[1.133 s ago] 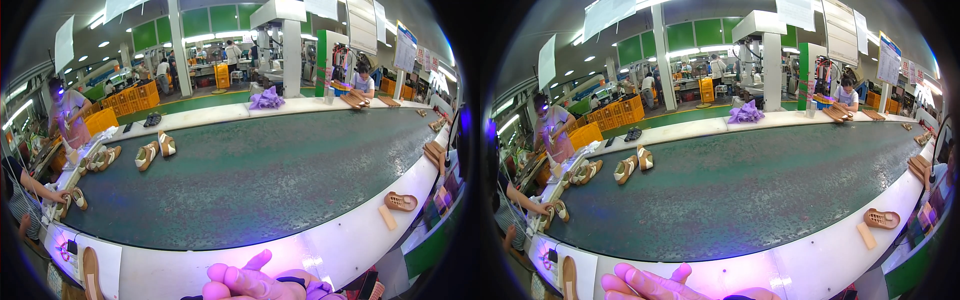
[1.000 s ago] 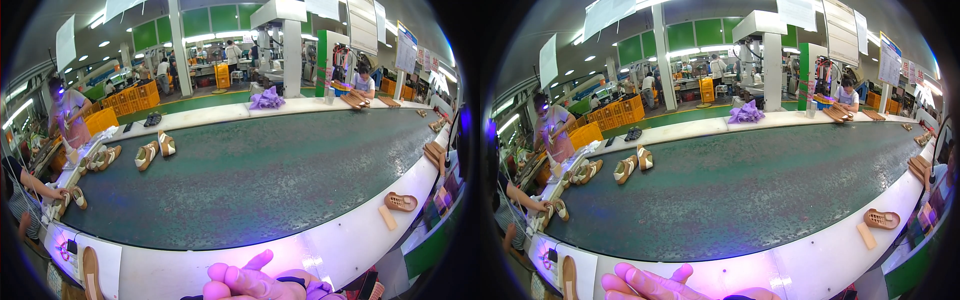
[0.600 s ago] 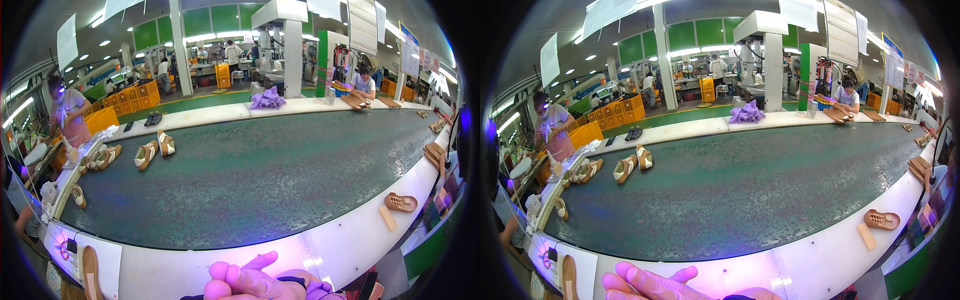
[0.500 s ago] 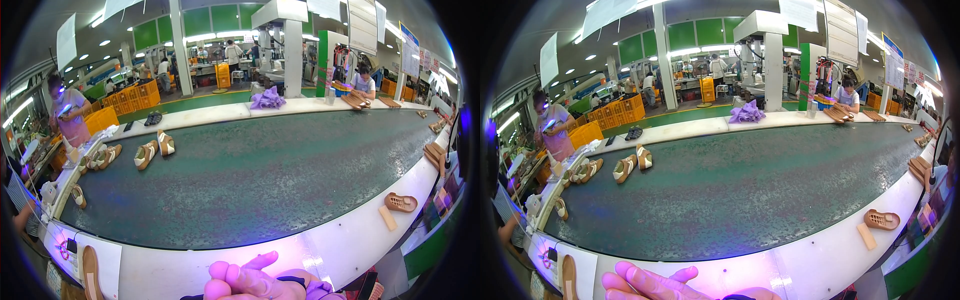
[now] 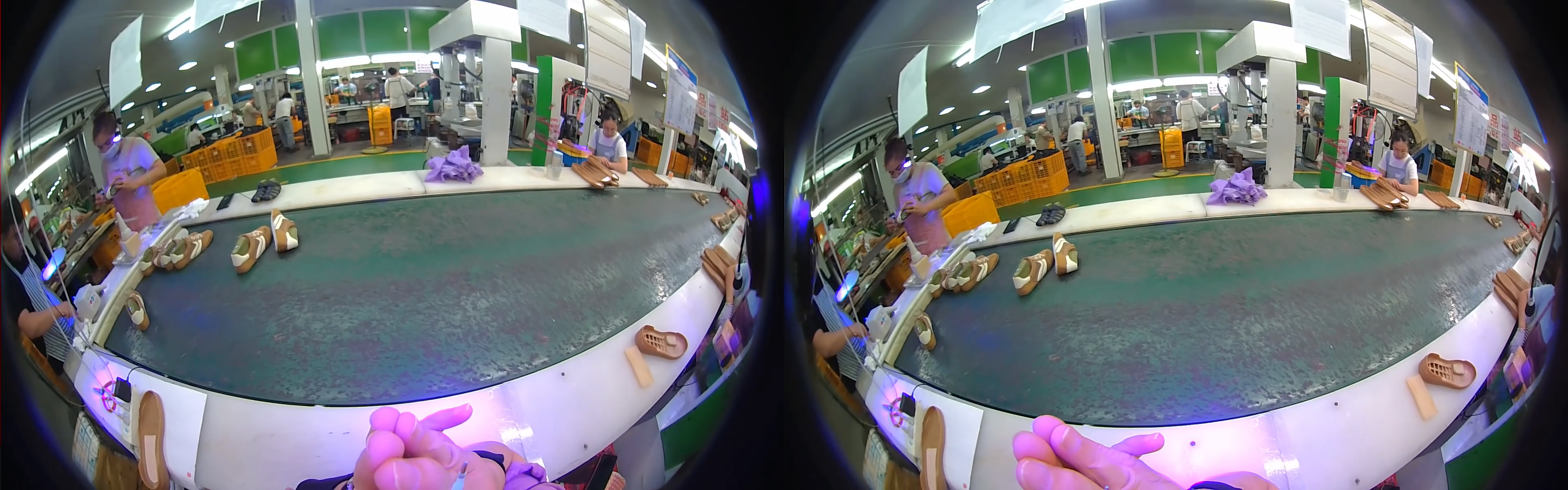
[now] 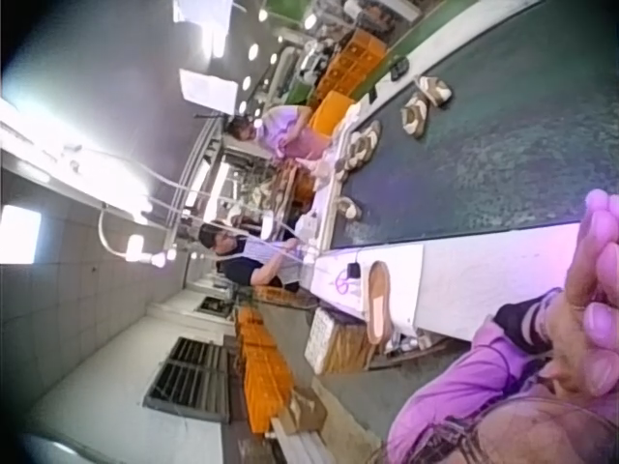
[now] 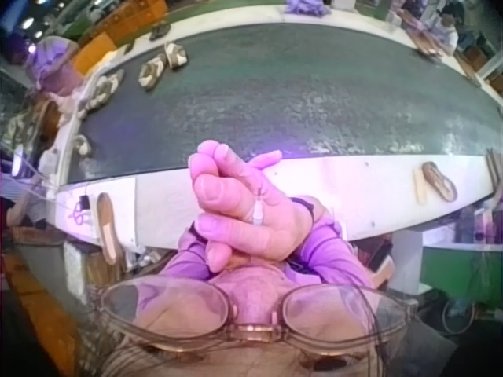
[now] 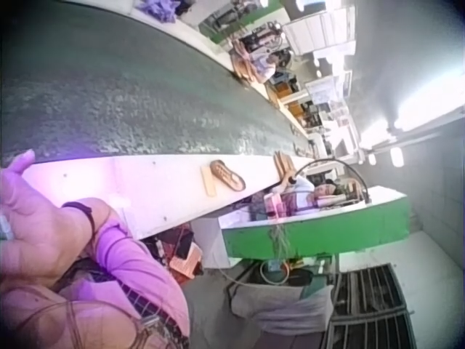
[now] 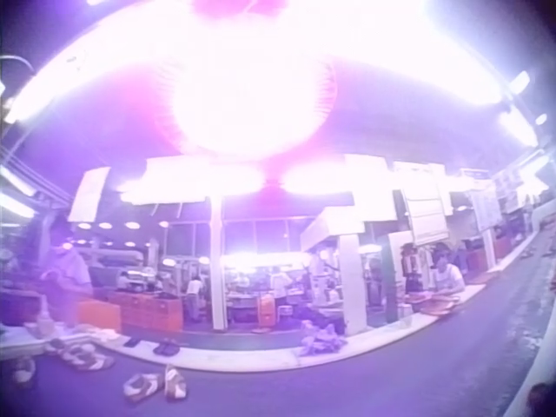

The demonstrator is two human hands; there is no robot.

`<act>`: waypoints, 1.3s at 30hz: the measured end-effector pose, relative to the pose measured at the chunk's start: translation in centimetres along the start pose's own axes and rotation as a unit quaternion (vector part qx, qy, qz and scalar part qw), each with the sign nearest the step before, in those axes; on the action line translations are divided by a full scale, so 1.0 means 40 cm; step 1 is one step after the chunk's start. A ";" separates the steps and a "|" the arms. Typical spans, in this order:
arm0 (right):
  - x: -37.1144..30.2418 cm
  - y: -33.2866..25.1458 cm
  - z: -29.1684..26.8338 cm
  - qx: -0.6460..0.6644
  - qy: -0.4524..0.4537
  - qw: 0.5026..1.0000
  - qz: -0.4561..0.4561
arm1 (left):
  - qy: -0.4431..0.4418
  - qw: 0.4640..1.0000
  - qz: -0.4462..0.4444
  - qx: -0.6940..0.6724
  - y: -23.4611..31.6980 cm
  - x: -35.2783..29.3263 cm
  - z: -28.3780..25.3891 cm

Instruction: The recorder inspects pairs of shoes on a conveyor belt, checking their alignment and quality, and uses a marking pen on one of the shoe components.

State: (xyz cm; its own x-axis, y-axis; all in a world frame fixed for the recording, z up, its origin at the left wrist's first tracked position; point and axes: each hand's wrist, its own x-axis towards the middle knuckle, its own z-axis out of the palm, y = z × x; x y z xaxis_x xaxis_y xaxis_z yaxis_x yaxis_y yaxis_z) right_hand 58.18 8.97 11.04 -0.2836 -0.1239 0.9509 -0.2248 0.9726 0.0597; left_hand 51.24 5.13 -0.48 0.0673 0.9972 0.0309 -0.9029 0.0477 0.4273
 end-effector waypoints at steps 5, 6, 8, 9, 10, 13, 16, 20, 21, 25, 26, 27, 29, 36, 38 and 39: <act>0.006 -0.075 -0.007 0.072 0.006 0.992 0.102 | -0.034 0.999 0.036 0.023 0.006 -0.019 0.014; 0.017 -0.087 -0.012 0.125 -0.031 0.973 0.190 | -0.052 0.994 0.081 0.050 0.012 -0.017 0.008; -0.015 -0.020 0.006 0.089 -0.016 0.990 0.109 | -0.102 0.979 0.145 0.101 0.008 -0.004 0.015; -0.026 0.004 0.009 0.044 0.001 0.999 0.031 | -0.130 0.969 0.170 0.125 0.007 0.004 0.020; -0.023 0.007 0.006 0.041 0.000 0.999 0.032 | -0.158 0.956 0.197 0.148 0.008 0.011 0.026; -0.009 0.009 0.003 0.030 0.008 0.999 0.024 | -0.210 0.924 0.251 0.195 0.031 0.032 0.064; 0.007 0.004 0.007 0.036 0.043 0.998 0.036 | -0.285 0.823 0.375 0.318 0.066 0.056 0.094; 0.006 0.018 0.017 0.051 0.059 0.996 0.033 | -0.270 0.836 0.375 0.295 0.047 0.066 0.068; 0.003 0.011 0.002 0.035 0.057 0.998 0.019 | -0.262 0.821 0.420 0.285 0.030 0.069 0.089; -0.094 -0.084 0.103 0.209 0.197 0.899 0.331 | -0.354 0.913 0.173 0.102 0.005 0.094 -0.041; -0.069 -0.083 0.084 0.184 0.199 0.906 0.326 | -0.310 0.865 0.317 0.235 -0.003 0.084 0.039; -0.050 -0.056 0.090 0.204 0.193 0.905 0.320 | -0.222 0.765 0.469 0.381 0.023 0.080 0.085; -0.049 -0.063 0.070 0.210 0.183 0.910 0.306 | -0.236 0.763 0.454 0.396 0.077 0.062 0.151; -0.010 -0.077 -0.024 0.207 0.160 0.932 0.253 | -0.343 0.881 0.309 0.101 0.089 0.007 0.244; 0.000 -0.075 -0.040 0.206 0.154 0.936 0.240 | -0.364 0.898 0.245 -0.027 0.081 0.001 0.260; 0.005 -0.070 -0.046 0.209 0.151 0.938 0.233 | -0.371 0.900 0.213 -0.090 0.077 0.000 0.267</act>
State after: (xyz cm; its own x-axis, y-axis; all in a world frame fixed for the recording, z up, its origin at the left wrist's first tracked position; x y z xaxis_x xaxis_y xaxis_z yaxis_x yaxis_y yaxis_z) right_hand 60.46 6.58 11.62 -0.1796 0.4180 0.8905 -0.5053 0.7375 -0.4481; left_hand 53.00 4.68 10.48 -0.0961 0.6187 0.7797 -0.9633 -0.2552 0.0838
